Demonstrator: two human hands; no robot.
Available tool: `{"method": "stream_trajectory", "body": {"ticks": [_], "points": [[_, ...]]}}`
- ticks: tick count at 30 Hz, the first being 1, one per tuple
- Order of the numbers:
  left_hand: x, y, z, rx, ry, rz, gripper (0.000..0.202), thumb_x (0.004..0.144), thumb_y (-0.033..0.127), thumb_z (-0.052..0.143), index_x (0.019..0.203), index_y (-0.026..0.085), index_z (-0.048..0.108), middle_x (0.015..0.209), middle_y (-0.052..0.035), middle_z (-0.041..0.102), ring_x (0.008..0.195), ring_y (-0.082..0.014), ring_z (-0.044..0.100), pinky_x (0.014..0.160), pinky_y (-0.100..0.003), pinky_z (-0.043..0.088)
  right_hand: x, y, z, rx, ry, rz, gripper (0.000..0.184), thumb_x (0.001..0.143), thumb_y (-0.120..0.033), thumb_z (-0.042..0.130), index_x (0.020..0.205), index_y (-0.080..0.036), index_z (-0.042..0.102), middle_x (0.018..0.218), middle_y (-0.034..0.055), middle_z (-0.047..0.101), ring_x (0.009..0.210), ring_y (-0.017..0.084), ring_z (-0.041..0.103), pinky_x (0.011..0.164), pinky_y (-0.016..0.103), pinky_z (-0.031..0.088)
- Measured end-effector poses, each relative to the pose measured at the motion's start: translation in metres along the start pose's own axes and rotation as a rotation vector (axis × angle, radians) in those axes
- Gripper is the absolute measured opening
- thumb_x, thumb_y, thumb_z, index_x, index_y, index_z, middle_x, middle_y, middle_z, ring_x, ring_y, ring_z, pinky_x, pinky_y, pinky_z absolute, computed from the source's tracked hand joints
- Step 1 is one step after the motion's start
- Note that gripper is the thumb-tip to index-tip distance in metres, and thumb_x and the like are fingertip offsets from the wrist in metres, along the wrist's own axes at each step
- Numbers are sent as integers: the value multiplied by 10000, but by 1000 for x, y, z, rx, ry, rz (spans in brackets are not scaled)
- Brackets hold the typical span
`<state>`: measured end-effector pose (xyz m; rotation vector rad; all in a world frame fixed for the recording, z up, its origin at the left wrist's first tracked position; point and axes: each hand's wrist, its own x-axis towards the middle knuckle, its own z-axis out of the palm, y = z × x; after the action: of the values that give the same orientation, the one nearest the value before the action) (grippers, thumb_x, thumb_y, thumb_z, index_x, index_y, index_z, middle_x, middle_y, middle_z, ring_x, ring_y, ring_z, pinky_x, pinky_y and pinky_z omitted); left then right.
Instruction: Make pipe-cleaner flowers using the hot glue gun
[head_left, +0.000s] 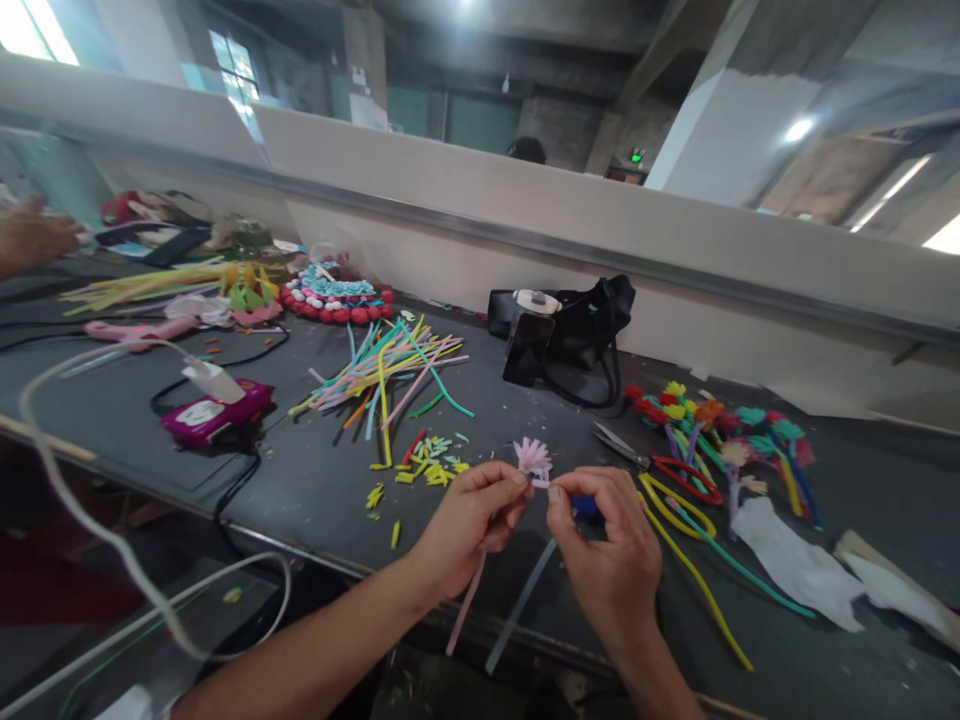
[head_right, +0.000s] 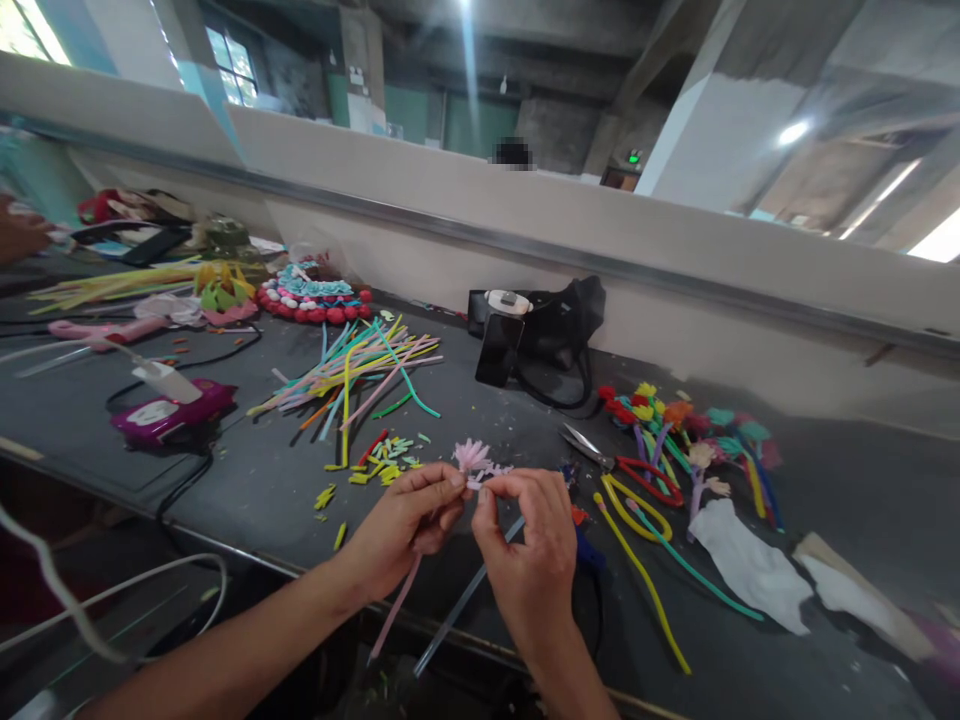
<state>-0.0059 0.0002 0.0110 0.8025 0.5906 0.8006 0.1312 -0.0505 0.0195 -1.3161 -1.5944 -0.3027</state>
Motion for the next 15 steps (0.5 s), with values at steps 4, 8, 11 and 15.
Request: {"method": "stream_trajectory", "body": {"ticks": [4, 8, 11, 15], "points": [[-1, -1, 1, 22, 7, 2, 254, 749, 375, 717, 724, 141, 621, 497, 49, 456, 392, -26, 264, 380, -192, 104, 1, 2, 3, -42, 7, -11, 86, 860, -146, 578, 817, -217, 558, 789, -2, 605, 794, 159, 569, 738, 312, 453], [-3, -1, 3, 27, 13, 0, 280, 719, 389, 743, 683, 147, 607, 489, 49, 453, 396, -27, 260, 386, -195, 97, 1, 3, 4, -61, 8, -17, 85, 860, -149, 579, 822, -219, 548, 788, 0, 602, 800, 163, 562, 745, 320, 450], [-3, -2, 4, 44, 11, 2, 286, 718, 383, 746, 658, 151, 590, 480, 50, 452, 393, -28, 259, 387, -199, 104, 0, 3, 5, -68, 12, -29, 89, 860, -144, 582, 827, -218, 544, 792, 1, 601, 800, 162, 558, 755, 322, 447], [-3, -3, 3, 53, 3, 6, 280, 716, 380, 747, 661, 153, 593, 472, 55, 447, 393, -31, 265, 387, -204, 113, -1, 3, 5, -102, 19, -46, 102, 852, -133, 588, 825, -217, 536, 793, 5, 598, 798, 168, 552, 754, 329, 441]]}}
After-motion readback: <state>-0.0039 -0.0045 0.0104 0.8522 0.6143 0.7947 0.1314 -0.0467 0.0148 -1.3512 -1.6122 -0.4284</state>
